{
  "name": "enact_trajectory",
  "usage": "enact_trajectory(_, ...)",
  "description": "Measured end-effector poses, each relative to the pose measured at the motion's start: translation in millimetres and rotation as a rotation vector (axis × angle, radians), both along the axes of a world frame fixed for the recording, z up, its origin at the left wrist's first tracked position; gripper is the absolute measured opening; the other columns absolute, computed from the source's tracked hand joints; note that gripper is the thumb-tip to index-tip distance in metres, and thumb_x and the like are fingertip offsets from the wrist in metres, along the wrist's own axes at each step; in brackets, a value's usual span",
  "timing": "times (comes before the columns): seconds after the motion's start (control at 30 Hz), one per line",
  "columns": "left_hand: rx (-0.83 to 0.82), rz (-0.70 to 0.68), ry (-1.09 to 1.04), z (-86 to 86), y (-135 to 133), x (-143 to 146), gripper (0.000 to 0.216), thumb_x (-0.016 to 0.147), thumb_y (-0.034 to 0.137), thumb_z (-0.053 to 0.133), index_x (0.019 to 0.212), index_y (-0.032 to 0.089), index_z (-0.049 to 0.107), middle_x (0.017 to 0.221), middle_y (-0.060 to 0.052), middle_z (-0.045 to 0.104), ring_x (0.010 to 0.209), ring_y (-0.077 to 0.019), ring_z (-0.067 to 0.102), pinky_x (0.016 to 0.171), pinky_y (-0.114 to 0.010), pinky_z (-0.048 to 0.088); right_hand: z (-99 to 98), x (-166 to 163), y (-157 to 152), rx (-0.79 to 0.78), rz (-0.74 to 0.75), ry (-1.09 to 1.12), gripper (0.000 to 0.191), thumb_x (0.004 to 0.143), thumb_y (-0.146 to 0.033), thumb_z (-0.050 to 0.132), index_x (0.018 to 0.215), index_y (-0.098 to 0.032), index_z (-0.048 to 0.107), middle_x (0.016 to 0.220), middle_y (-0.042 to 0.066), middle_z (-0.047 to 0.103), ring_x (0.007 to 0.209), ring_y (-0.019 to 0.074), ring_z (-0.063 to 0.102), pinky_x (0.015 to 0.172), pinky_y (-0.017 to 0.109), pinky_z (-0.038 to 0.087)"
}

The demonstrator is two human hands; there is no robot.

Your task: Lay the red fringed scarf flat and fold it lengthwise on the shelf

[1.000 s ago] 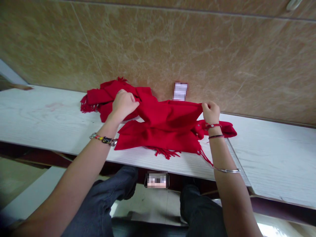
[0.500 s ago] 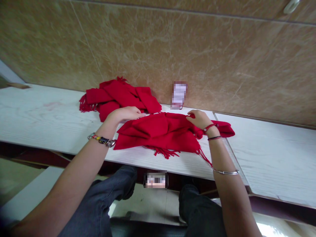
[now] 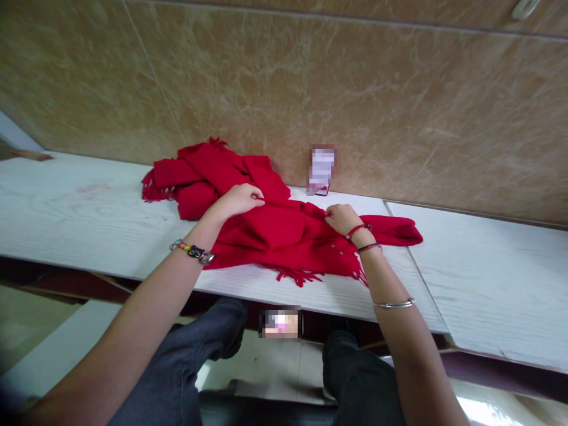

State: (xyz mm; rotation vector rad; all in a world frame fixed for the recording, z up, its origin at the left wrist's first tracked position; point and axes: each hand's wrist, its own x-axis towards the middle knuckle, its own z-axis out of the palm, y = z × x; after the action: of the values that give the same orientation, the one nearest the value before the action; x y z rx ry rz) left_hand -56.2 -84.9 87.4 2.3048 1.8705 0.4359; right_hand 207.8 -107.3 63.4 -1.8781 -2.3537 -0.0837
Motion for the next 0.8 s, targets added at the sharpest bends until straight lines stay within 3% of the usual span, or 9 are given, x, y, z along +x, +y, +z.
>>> enact_trajectory(0.3,0.137,0.33,-0.014,36.4,-16.9,-36.2,0.029,0.083,0.028,0.049,0.105,0.019,0.067,0.107,-0.012,0.067,0.098,-0.0247,0.06,0.081,-0.033,0.045,41.8,37.0,-18.6,0.272,-0.258,0.252,0.017,0.073,-0.02,0.052,0.073,-0.015,0.067,0.07,0.007,0.067,0.069,0.0181,0.06,0.06,0.025,0.04)
enact_trajectory(0.43,0.021,0.191,0.118,48.9,-26.1,-39.2,0.029,0.084,0.025,0.048,0.105,0.016,0.066,0.104,-0.01,0.067,0.094,-0.0213,0.058,0.08,-0.029,0.042,52.7,37.6,-29.0,0.223,-0.185,0.195,0.014,0.072,-0.021,0.053,0.066,-0.018,0.065,0.065,0.004,0.065,0.064,0.0165,0.058,0.058,0.025,0.039)
enact_trajectory(0.57,-0.424,-0.081,0.16,50.4,-34.4,-39.5,0.009,0.072,0.023,0.064,0.073,0.016,0.069,0.069,0.0,0.067,0.066,-0.0128,0.056,0.062,-0.021,0.041,46.0,36.8,-33.7,-0.201,0.084,0.027,0.013,0.071,-0.023,0.059,0.061,-0.02,0.066,0.065,0.002,0.068,0.062,0.0159,0.059,0.058,0.025,0.04)
enact_trajectory(0.63,-0.544,-0.11,0.086,48.8,-34.5,-39.8,0.02,0.08,0.029,0.056,0.071,0.014,0.067,0.067,-0.001,0.066,0.062,-0.0115,0.056,0.059,-0.019,0.041,40.6,35.5,-32.5,-0.259,0.189,0.006,0.017,0.076,-0.027,0.057,0.067,-0.02,0.07,0.074,0.005,0.071,0.067,0.0172,0.061,0.062,0.026,0.042)
enact_trajectory(0.7,-0.459,-0.059,0.082,46.5,-31.4,-37.6,0.031,0.088,0.032,0.044,0.078,0.013,0.066,0.075,-0.005,0.068,0.066,-0.0121,0.058,0.06,-0.019,0.041,36.2,30.1,-29.2,-0.161,0.202,0.025,0.024,0.083,-0.032,0.052,0.079,-0.019,0.072,0.088,0.008,0.072,0.078,0.0193,0.063,0.069,0.027,0.044)
enact_trajectory(0.8,-0.269,-0.001,0.203,39.8,-24.8,-26.0,0.037,0.09,0.035,0.039,0.088,0.011,0.067,0.086,-0.008,0.07,0.072,-0.0144,0.059,0.061,-0.02,0.039,29.8,12.1,-22.4,-0.027,0.159,0.084,0.032,0.087,-0.035,0.047,0.092,-0.017,0.072,0.098,0.009,0.071,0.089,0.0202,0.062,0.077,0.028,0.044)
